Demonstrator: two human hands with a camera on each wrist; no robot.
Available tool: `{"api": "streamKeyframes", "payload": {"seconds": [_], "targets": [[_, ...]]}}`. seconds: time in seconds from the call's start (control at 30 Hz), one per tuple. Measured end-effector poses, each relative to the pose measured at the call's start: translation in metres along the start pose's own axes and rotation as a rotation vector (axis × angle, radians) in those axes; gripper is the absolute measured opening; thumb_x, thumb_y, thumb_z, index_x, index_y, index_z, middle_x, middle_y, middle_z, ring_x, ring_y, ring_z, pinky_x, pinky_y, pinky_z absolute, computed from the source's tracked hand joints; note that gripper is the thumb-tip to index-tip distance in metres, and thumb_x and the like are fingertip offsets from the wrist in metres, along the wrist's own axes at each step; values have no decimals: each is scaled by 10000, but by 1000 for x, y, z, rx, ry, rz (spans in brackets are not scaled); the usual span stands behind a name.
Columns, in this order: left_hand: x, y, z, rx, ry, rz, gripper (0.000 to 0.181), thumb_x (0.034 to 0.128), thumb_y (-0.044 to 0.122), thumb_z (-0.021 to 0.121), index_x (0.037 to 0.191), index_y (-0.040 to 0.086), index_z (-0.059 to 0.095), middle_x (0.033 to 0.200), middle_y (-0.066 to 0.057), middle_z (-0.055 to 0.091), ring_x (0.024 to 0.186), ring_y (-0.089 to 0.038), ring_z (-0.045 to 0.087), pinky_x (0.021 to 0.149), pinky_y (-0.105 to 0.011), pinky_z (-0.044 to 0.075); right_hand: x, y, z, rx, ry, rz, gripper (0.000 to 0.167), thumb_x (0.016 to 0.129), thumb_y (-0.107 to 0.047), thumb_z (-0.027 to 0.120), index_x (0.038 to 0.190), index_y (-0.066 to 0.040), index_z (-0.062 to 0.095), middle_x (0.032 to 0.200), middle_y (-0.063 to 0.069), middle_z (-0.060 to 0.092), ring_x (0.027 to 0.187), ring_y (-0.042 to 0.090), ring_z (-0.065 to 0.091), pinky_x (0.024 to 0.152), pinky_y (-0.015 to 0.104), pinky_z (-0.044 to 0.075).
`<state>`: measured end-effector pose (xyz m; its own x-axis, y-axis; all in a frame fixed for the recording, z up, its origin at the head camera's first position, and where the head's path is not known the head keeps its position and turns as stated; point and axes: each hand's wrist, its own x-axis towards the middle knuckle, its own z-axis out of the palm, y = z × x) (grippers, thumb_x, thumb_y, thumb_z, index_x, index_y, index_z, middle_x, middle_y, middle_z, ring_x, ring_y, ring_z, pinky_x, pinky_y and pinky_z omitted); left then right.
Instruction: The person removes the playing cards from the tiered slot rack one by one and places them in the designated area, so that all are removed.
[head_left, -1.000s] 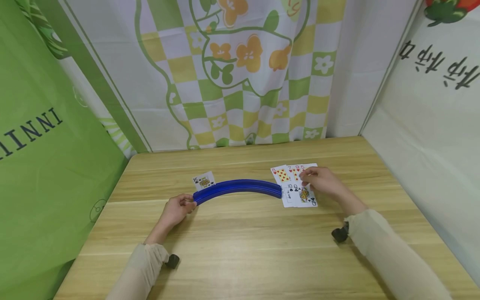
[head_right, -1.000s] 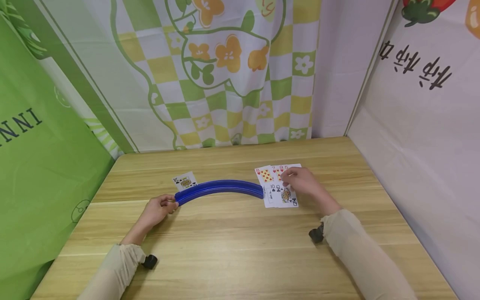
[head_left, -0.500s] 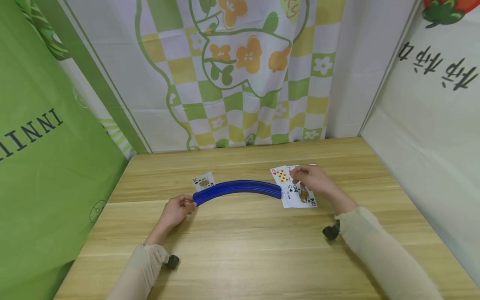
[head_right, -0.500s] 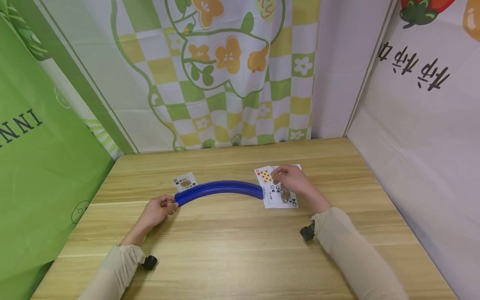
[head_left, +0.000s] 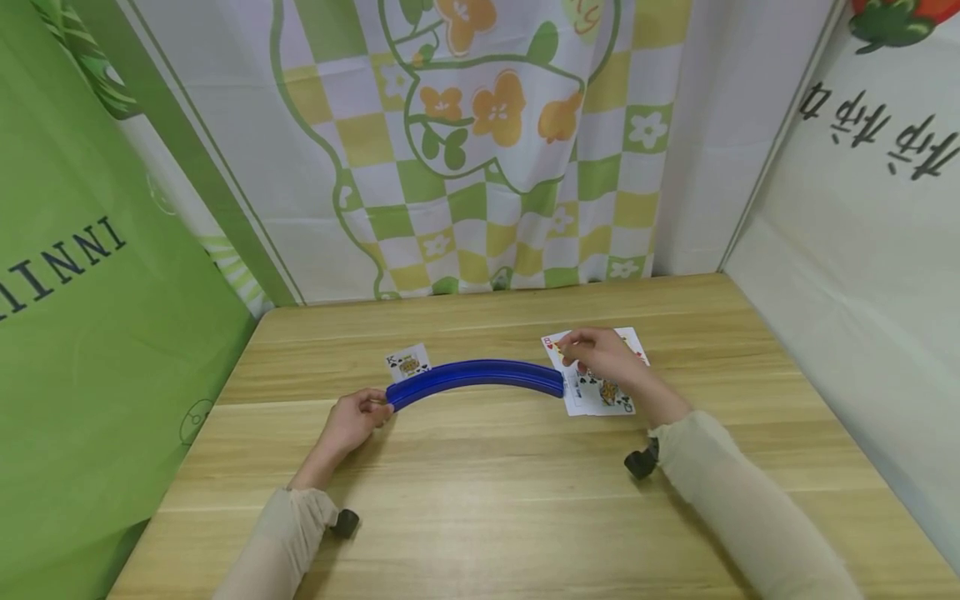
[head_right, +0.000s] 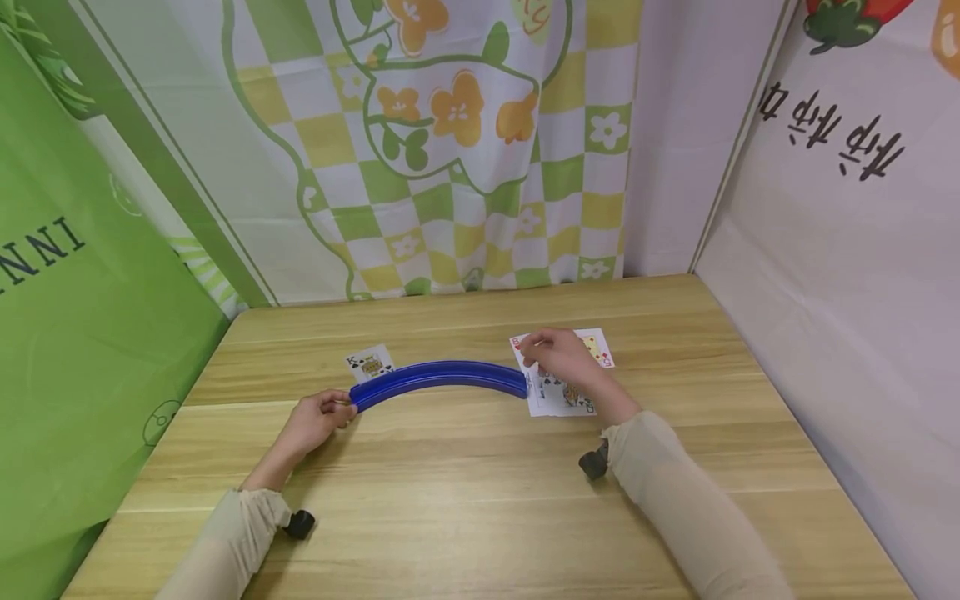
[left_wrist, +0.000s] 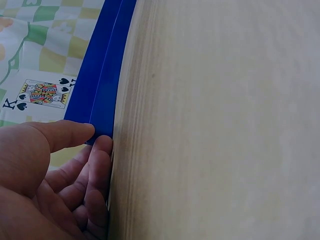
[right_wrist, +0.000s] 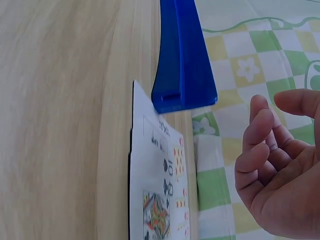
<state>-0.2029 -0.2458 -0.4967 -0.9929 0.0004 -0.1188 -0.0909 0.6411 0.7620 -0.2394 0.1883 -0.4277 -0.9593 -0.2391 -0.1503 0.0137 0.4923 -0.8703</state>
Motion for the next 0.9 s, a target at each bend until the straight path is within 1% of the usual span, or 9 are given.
{"api": "streamKeyframes", "payload": {"seconds": [0.17, 0.3, 0.37, 0.43, 0.53, 0.77, 0.9], "targets": [[-1, 1, -1, 5, -3, 0, 328, 926, 178, 686, 1190, -14, 655, 861, -87, 736, 693, -118, 621, 578, -249, 453, 1, -6, 6, 15, -10, -16, 329, 1010, -197, 516, 1254, 1, 613, 1025, 179, 700, 748, 198, 576, 646, 304, 470], [0, 1, -1, 5, -4, 2, 330, 928, 179, 685, 1192, -16, 654, 865, -90, 737, 696, -118, 624, 581, -249, 454, 3, -7, 11, 21, -13, -17, 320, 1013, -221, 516, 1261, -48, 621, 1092, 211, 696, 749, 189, 570, 646, 302, 452], [0, 1, -1, 4, -5, 4, 331, 928, 179, 685, 1192, -17, 654, 865, -91, 737, 697, -118, 625, 582, -249, 454, 5, -8, 13, 25, -18, -15, 316, 1014, -232, 516, 1264, -69, 620, 1114, 209, 695, 766, 190, 574, 646, 303, 451], [0, 1, -1, 6, -6, 6, 330, 928, 179, 684, 1191, -18, 654, 866, -90, 739, 698, -115, 627, 585, -249, 455, 6, -8, 15, 35, -19, -3, 310, 1015, -246, 518, 1262, -89, 621, 1111, 190, 700, 772, 187, 577, 618, 283, 436], [0, 1, -1, 6, -6, 7, 330, 927, 178, 684, 1190, -19, 655, 870, -92, 742, 699, -111, 631, 590, -249, 459, 8, -11, 19, 54, -28, 3, 310, 1021, -263, 520, 1261, -92, 615, 1109, 172, 700, 783, 190, 583, 599, 276, 429], [0, 1, -1, 7, -8, 4, 334, 927, 184, 683, 1194, -16, 655, 884, -98, 746, 709, -112, 640, 600, -252, 465, 10, -21, 28, 84, -39, -37, 276, 1016, -240, 525, 1218, -81, 629, 1052, 156, 705, 757, 186, 586, 671, 333, 473], [0, 1, -1, 13, -8, 6, 338, 930, 185, 681, 1201, -14, 653, 882, -99, 744, 707, -112, 634, 596, -249, 463, 13, -25, 34, 104, -43, -55, 271, 1015, -217, 522, 1214, -70, 633, 1044, 160, 704, 731, 171, 573, 638, 295, 465]]}}
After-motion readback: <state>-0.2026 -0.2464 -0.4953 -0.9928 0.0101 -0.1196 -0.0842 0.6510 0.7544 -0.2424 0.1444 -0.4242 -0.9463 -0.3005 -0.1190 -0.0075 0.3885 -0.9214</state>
